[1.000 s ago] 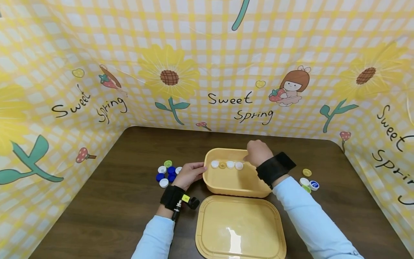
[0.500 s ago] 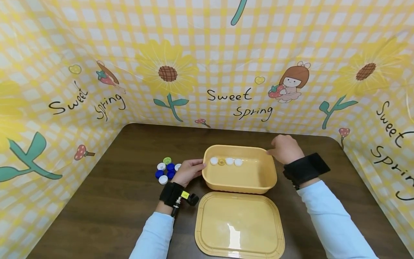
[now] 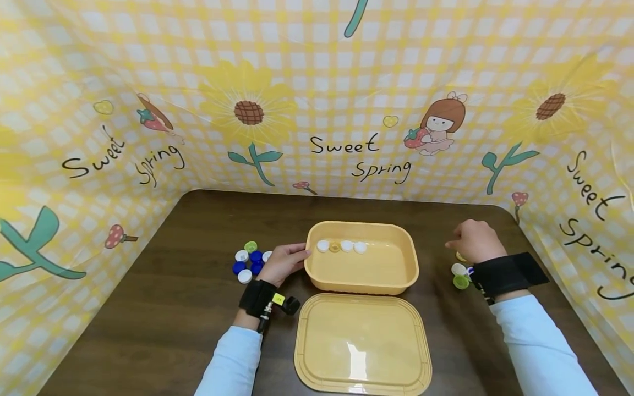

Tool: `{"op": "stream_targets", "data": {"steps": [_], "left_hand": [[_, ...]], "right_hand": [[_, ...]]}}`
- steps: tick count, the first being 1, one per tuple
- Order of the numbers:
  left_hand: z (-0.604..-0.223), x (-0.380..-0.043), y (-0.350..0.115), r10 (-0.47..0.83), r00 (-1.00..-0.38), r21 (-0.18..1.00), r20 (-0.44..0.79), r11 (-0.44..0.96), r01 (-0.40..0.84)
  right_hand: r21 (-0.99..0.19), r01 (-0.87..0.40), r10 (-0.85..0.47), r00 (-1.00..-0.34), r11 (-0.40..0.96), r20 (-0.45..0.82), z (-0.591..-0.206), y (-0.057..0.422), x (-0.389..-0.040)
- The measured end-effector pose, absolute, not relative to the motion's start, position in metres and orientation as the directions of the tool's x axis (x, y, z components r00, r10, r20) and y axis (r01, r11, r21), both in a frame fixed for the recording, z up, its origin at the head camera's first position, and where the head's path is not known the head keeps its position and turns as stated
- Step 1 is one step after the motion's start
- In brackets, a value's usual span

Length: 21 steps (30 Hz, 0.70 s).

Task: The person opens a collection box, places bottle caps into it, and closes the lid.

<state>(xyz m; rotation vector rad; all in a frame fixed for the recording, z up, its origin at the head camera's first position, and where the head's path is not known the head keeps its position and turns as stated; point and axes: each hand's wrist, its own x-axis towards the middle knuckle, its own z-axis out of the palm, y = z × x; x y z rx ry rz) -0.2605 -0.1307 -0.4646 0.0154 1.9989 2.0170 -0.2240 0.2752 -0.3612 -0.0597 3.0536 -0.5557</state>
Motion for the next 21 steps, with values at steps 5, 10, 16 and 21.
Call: {"op": "stream_targets", "data": {"steps": [5, 10, 16, 21], "left_hand": [[-0.464, -0.261, -0.132, 0.228, -0.953, 0.979, -0.200, 0.016, -0.202], [-0.460, -0.260, -0.131, 0.243, -0.948, 0.978, -0.204, 0.019, -0.206], [-0.465, -0.263, -0.131, 0.235, -0.950, 0.978, -0.207, 0.011, -0.210], [-0.466, -0.263, -0.131, 0.228, -0.951, 0.977, -0.208, 0.003, -0.213]], "right_hand": [[-0.377, 0.003, -0.012, -0.999, 0.926, -0.037, -0.369, 0.294, -0.216], [-0.381, 0.052, 0.024, -0.997, 0.923, -0.079, -0.380, 0.311, -0.209], [-0.348, 0.065, 0.041, -0.996, 0.935, -0.078, -0.394, 0.326, -0.202], [-0.338, 0.058, 0.032, -0.996, 0.940, -0.081, -0.406, 0.334, -0.199]]}}
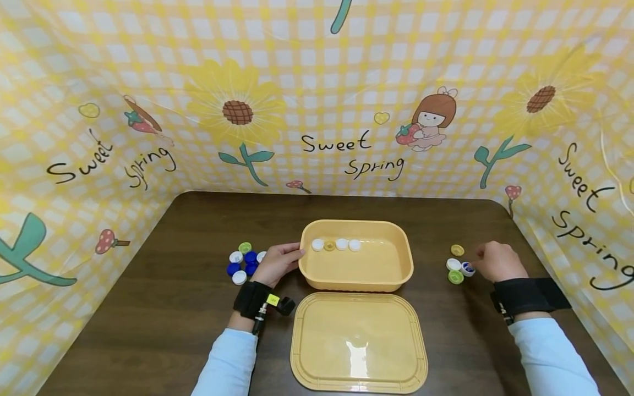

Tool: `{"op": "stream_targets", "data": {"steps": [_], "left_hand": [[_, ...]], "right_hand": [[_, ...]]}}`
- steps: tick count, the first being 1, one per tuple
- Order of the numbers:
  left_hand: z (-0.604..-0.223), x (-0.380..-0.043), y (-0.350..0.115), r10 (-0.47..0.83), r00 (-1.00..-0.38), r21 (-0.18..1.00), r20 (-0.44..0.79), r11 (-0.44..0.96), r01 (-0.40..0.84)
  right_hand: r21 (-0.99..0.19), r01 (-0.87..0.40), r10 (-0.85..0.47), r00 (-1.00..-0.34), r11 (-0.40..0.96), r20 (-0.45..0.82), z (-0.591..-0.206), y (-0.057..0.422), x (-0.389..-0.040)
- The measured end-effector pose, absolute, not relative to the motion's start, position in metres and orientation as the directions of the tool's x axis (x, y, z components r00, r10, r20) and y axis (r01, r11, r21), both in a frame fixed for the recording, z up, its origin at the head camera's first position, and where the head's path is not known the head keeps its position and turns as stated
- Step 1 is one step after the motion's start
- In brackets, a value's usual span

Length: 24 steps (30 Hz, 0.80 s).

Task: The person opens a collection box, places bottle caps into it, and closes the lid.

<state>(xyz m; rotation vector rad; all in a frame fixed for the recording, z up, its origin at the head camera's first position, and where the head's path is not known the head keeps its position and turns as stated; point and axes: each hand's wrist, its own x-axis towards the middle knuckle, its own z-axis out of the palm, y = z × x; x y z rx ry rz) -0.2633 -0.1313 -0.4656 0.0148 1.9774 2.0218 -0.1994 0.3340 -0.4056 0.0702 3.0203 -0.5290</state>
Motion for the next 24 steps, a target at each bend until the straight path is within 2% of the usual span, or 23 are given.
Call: {"op": "stream_targets", "data": {"steps": [9, 24], "left_hand": [[-0.466, -0.264, -0.131, 0.231, -0.951, 0.978, -0.205, 0.009, -0.209], [-0.465, -0.262, -0.130, 0.225, -0.954, 0.979, -0.199, 0.001, -0.204]], "right_hand": [[-0.381, 0.049, 0.015, -0.996, 0.923, -0.091, -0.424, 0.338, -0.201], [-0.374, 0.019, -0.014, -0.996, 0.927, -0.086, -0.435, 0.333, -0.203]]}}
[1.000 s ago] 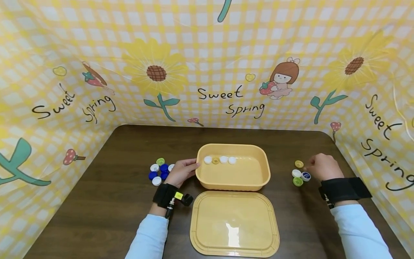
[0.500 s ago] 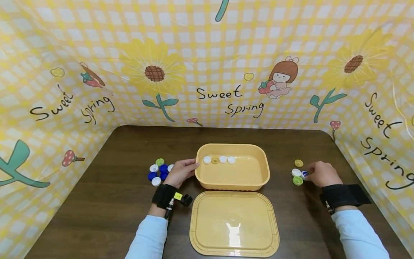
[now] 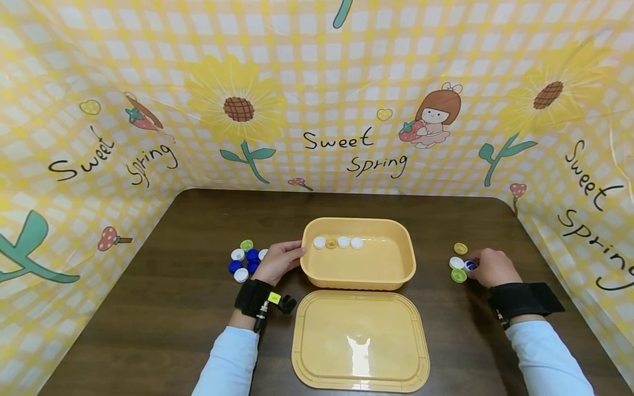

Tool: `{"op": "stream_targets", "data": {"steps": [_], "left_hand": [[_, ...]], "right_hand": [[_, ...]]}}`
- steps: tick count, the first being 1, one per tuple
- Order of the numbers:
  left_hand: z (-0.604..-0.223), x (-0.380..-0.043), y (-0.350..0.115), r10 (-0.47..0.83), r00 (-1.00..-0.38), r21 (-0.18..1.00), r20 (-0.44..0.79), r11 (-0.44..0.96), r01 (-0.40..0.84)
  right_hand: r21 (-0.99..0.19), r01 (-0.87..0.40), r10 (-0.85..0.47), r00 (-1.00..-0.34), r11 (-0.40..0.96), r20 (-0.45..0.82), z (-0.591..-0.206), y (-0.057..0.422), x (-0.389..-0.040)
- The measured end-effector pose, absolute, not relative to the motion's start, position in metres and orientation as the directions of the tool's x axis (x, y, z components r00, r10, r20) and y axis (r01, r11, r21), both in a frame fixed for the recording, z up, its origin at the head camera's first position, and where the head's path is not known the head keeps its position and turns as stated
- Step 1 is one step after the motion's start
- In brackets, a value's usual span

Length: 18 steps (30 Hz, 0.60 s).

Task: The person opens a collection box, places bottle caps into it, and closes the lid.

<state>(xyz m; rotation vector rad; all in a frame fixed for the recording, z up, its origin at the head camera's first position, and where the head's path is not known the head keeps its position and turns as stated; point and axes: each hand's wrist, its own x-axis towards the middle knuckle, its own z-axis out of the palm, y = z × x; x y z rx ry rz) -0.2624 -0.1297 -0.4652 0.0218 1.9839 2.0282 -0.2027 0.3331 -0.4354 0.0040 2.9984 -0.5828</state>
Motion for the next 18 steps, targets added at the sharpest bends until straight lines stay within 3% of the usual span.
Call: {"op": "stream_targets", "data": {"steps": [18], "left_hand": [[-0.4679, -0.2646, -0.1305, 0.224, -0.951, 0.976, -0.211, -0.004, -0.217]], "right_hand": [[-0.360, 0.023, -0.009, -0.996, 0.933, -0.086, -0.4326, 0.3323, -0.2033]]}}
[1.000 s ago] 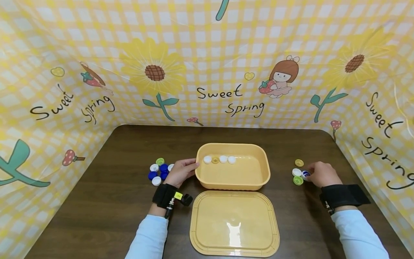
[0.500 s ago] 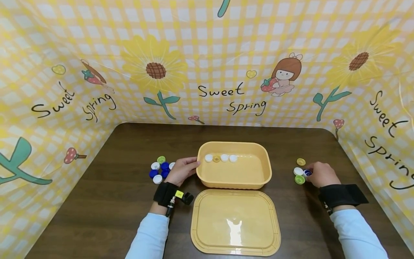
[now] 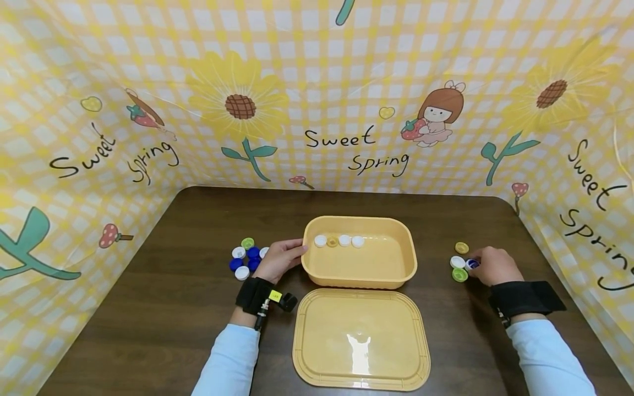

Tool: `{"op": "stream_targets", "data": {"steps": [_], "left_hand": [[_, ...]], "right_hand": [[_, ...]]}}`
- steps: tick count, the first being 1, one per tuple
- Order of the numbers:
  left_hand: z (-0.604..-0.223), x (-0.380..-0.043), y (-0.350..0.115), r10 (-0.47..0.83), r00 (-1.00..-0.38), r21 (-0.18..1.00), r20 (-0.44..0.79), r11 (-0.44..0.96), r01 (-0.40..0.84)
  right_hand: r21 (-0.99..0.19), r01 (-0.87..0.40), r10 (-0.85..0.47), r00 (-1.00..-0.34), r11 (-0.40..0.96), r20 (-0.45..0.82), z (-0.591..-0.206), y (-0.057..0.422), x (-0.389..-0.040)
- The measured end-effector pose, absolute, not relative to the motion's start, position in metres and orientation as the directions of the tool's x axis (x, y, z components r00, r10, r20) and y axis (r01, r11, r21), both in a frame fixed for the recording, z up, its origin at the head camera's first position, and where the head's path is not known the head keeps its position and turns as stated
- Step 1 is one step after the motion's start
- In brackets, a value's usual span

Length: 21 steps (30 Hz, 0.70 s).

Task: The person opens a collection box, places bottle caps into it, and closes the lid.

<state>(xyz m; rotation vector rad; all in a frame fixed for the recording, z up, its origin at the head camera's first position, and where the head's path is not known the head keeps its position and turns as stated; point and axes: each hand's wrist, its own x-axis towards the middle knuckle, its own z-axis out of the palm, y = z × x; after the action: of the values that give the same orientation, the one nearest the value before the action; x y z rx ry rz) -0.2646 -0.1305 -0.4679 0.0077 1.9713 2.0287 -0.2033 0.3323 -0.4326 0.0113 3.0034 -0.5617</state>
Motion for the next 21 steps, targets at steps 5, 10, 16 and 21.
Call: {"op": "stream_targets", "data": {"steps": [5, 10, 16, 21], "left_hand": [[-0.469, -0.264, -0.131, 0.225, -0.952, 0.976, -0.209, -0.011, -0.217], [-0.470, -0.264, -0.132, 0.226, -0.952, 0.977, -0.204, -0.006, -0.211], [-0.469, -0.265, -0.131, 0.222, -0.951, 0.976, -0.214, -0.002, -0.219], [-0.468, -0.265, -0.131, 0.217, -0.951, 0.974, -0.222, -0.001, -0.227]], "right_hand": [[-0.358, 0.013, -0.006, -0.999, 0.934, -0.051, -0.424, 0.331, -0.200], [-0.345, -0.004, -0.006, -1.000, 0.939, -0.007, -0.413, 0.327, -0.200], [-0.349, -0.050, -0.041, -0.999, 0.936, 0.033, -0.396, 0.319, -0.204], [-0.351, -0.112, -0.088, -0.993, 0.930, 0.084, -0.382, 0.305, -0.210]]}}
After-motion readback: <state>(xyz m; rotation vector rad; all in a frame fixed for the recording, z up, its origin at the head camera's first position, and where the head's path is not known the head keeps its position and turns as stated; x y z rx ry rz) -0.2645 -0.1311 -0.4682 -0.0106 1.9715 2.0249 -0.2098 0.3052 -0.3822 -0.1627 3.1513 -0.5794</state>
